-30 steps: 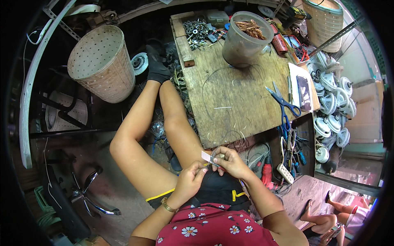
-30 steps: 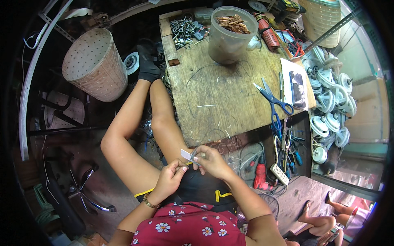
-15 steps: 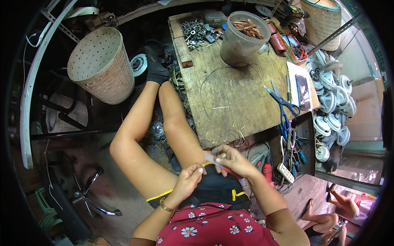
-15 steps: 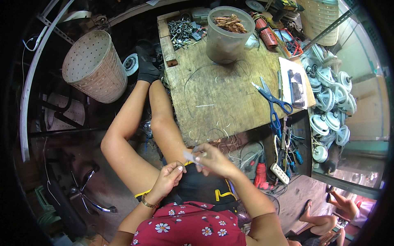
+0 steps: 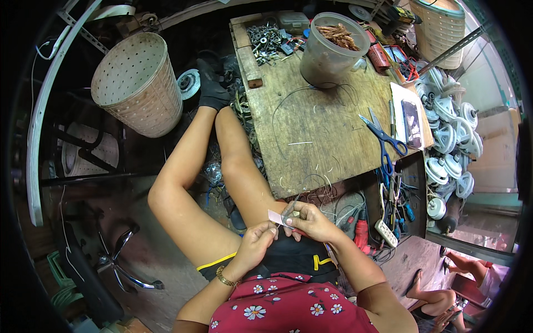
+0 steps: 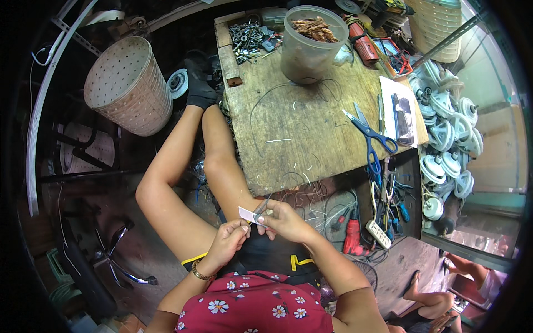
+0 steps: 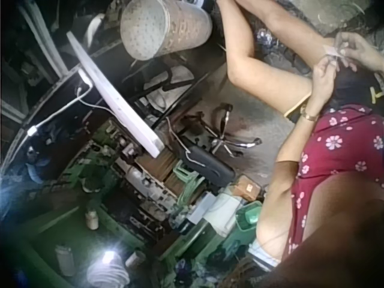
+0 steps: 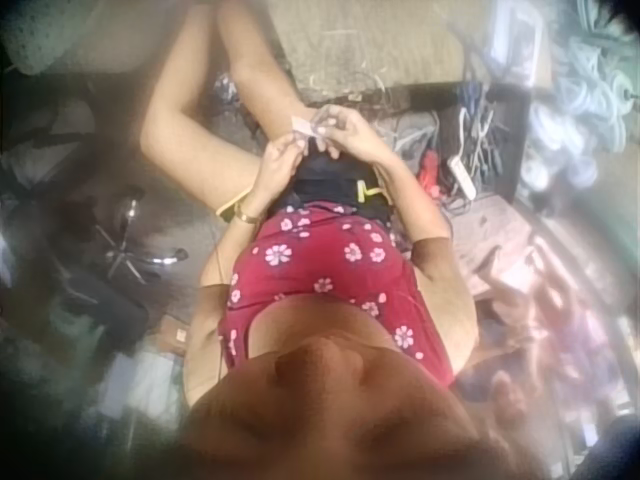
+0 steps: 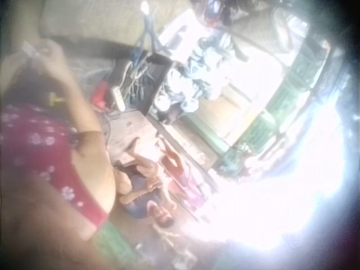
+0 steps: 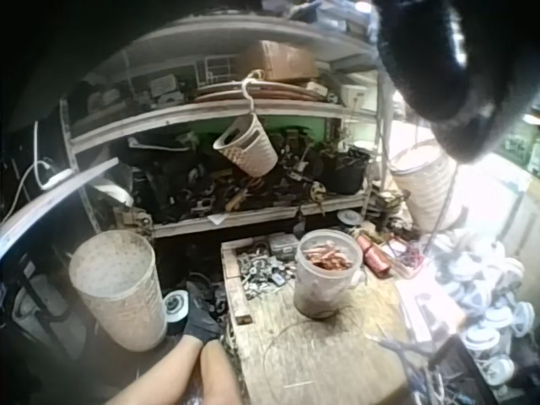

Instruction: The person winds thin copper wire around a small rectangular component by hand and secures it with pieces of adhesive tape using a utility knife.

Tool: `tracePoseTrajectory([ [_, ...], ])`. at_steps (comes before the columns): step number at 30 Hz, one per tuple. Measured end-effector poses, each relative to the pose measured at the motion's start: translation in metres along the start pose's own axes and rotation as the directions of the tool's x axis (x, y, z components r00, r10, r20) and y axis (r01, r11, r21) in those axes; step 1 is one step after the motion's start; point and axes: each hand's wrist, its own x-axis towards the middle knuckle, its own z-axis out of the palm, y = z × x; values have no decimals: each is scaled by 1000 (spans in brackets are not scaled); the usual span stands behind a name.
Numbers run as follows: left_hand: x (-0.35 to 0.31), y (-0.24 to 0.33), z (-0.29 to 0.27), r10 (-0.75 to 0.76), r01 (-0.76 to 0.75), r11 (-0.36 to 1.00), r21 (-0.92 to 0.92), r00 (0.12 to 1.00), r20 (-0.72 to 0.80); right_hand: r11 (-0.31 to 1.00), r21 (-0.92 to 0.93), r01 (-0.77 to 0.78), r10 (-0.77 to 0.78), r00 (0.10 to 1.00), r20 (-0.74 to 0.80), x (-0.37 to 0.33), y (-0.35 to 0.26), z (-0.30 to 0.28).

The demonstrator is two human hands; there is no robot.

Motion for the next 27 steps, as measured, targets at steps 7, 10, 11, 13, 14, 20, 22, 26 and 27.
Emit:
tracePoseTrajectory([
  [7,-1,2,-7,-204,262,896,-358,960,191,999,-38,-23,24,1000,18,-1,-5,-2],
  [10,-2,0,-7,-236,347,805,-481,932,277,1000,-16,-22,22,1000,0,0,-3,-8],
  [11,-2,-1,-6,-245,368,783,-501,923,296,1000,10,-10,10,1000,-13,0,-5,-11],
  [13,-2,-2,-6,-232,306,865,-397,947,223,1000,24,-8,8,1000,-25,1,-10,-14],
  [14,-1,-2,-6,-221,275,899,-340,957,189,1000,14,-8,9,1000,-26,1,-11,-16],
  [20,-3,-1,-7,-230,263,931,-254,961,152,1000,-19,-5,4,1000,-31,2,-11,-18],
  [22,-4,-1,-11,-261,353,841,-409,928,266,999,-25,23,-24,999,-40,2,-12,-18],
  [26,-5,-6,-13,-289,454,734,-506,882,371,999,-34,18,-18,1000,-8,4,-10,-20],
  [27,-6,-7,-13,-286,464,710,-530,877,385,999,-37,9,-10,1000,-10,4,-11,-20],
])
